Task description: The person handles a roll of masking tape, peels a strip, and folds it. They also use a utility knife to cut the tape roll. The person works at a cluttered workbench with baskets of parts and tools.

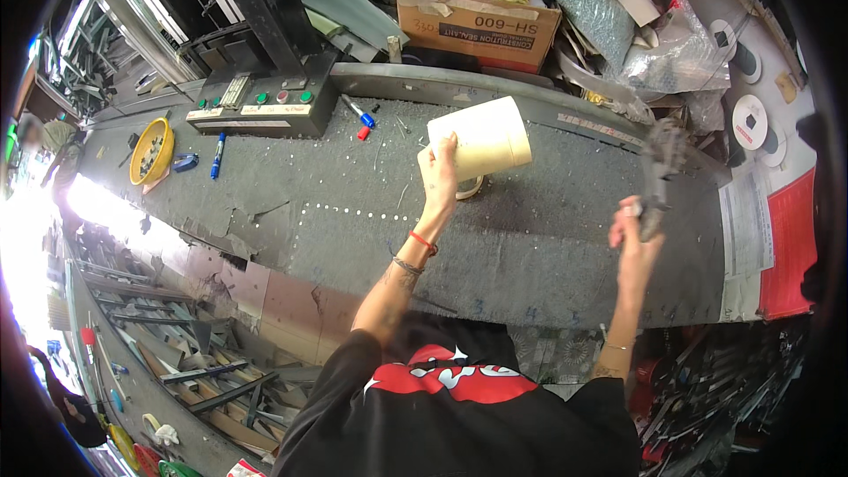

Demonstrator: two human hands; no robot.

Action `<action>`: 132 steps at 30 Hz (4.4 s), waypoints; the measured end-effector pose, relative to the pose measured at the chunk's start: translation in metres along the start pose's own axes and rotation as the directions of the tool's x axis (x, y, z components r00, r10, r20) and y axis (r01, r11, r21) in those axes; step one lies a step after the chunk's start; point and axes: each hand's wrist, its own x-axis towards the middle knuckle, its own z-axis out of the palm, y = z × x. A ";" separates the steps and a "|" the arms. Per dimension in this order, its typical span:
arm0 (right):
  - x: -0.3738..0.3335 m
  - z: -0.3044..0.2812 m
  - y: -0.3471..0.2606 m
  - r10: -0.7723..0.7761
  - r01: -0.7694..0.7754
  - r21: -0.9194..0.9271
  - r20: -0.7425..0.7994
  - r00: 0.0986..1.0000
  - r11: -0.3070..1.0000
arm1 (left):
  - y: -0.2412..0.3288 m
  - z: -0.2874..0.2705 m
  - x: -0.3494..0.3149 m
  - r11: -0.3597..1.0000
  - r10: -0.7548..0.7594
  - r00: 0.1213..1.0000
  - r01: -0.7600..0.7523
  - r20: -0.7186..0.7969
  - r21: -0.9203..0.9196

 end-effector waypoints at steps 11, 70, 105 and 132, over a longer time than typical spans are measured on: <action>0.001 0.028 0.057 0.084 -0.015 -0.654 0.074 0.994 0.756 | 0.012 0.007 -0.007 0.827 -0.369 0.928 0.301 -0.055 -0.474; -0.019 0.129 0.050 -0.209 0.410 -0.431 0.441 0.873 0.804 | 0.047 -0.118 -0.092 0.905 -0.119 0.966 0.011 -0.228 -0.425; -0.077 0.365 -0.075 0.103 -0.779 0.162 0.955 0.279 0.605 | 0.141 -0.255 -0.325 0.437 0.444 0.645 -0.762 -0.622 -0.478; -0.444 0.683 -0.221 -0.185 -0.167 0.094 0.691 -0.699 0.981 | 0.302 -0.478 -0.393 0.513 0.752 0.287 -0.820 -0.593 0.253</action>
